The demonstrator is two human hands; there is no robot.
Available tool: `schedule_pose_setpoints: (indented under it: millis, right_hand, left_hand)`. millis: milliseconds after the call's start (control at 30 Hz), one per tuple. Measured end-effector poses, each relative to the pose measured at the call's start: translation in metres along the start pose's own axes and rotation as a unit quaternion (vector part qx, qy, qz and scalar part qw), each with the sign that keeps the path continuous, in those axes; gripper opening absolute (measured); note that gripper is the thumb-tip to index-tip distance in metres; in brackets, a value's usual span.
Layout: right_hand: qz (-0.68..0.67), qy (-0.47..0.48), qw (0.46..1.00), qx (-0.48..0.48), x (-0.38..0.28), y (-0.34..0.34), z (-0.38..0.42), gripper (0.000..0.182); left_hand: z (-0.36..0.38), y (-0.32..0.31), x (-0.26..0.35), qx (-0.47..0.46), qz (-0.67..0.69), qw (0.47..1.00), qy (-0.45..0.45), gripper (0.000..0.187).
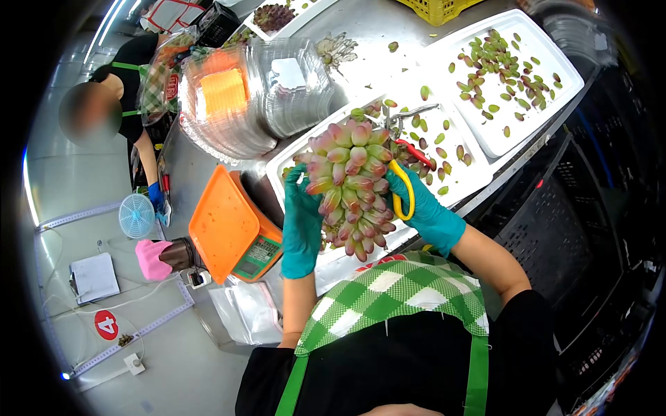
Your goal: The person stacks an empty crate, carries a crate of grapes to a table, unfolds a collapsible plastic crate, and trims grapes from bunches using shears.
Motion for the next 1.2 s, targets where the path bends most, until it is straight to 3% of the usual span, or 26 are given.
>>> schedule_pose_setpoints:
  millis: [100, 167, 267, 367, 400, 433, 500, 633, 667, 700, 733, 867, 967, 1133, 1200]
  right_hand:
    - [0.005, -0.031, 0.999, -0.032, 0.006, -0.015, 0.003, 0.041]
    - [0.101, -0.003, 0.995, -0.021, -0.005, -0.025, 0.007, 0.043]
    - [0.164, -0.020, 0.985, -0.046, -0.006, -0.035, 0.007, 0.051]
    - [0.377, -0.013, 0.921, -0.094, -0.033, -0.044, 0.006, 0.054]
    - [0.511, 0.091, 0.841, -0.151, -0.064, -0.064, 0.003, 0.053]
    - [0.625, 0.194, 0.729, -0.203, -0.091, -0.088, 0.005, 0.053]
    - [0.756, 0.261, 0.535, -0.273, -0.107, -0.109, 0.005, 0.053]
    - [0.823, 0.223, 0.401, -0.334, -0.112, -0.121, 0.002, 0.059]
    - [0.831, 0.219, 0.375, -0.347, -0.111, -0.123, 0.003, 0.059]
    - [0.830, 0.216, 0.372, -0.355, -0.111, -0.125, 0.002, 0.052]
    - [0.830, 0.212, 0.368, -0.362, -0.111, -0.126, 0.001, 0.046]
    - [0.811, 0.252, 0.366, -0.381, -0.115, -0.138, 0.004, 0.035]
    - [0.808, 0.262, 0.355, -0.391, -0.115, -0.144, 0.007, 0.027]
    - [0.817, 0.261, 0.313, -0.408, -0.109, -0.144, 0.003, 0.019]
    - [0.827, 0.238, 0.289, -0.419, -0.103, -0.138, 0.000, 0.017]
  left_hand:
    - [-0.006, -0.008, -0.034, -0.078, 0.223, 0.969, 0.066, 0.070]
    - [-0.011, -0.011, -0.054, -0.108, 0.323, 0.936, 0.092, 0.068]
    - [-0.017, 0.001, -0.063, -0.116, 0.351, 0.927, 0.068, 0.064]
    - [-0.020, 0.020, -0.062, -0.104, 0.338, 0.934, 0.040, 0.061]
    - [-0.020, 0.027, -0.060, -0.098, 0.330, 0.938, 0.033, 0.060]
    - [-0.022, 0.034, -0.059, -0.093, 0.324, 0.941, 0.025, 0.059]
    - [-0.024, 0.044, -0.055, -0.091, 0.310, 0.946, 0.020, 0.057]
    - [-0.025, 0.039, -0.049, -0.108, 0.298, 0.948, 0.034, 0.053]
    - [-0.025, 0.035, -0.043, -0.070, 0.240, 0.968, 0.023, 0.052]
    - [-0.027, 0.037, -0.040, -0.030, 0.181, 0.983, 0.013, 0.051]
    - [-0.029, 0.033, -0.048, -0.082, 0.227, 0.969, 0.044, 0.051]
    - [-0.028, 0.021, -0.049, -0.079, 0.301, 0.949, 0.057, 0.053]
    - [-0.012, -0.007, -0.042, -0.193, 0.247, 0.945, 0.096, 0.054]
    - [-0.016, 0.054, -0.082, -0.100, 0.164, 0.973, 0.131, 0.060]
    - [-0.009, 0.044, -0.070, -0.078, 0.137, 0.980, 0.124, 0.068]
Point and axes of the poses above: each hand's wrist, its own z-axis away from the middle knuckle, its own y-axis out of the back of the hand, x = y × z, the point moved 10 cm from there along -z, towards the middle knuckle, and after that the axes turned 11 degrees about y, right-handed, at the moved point
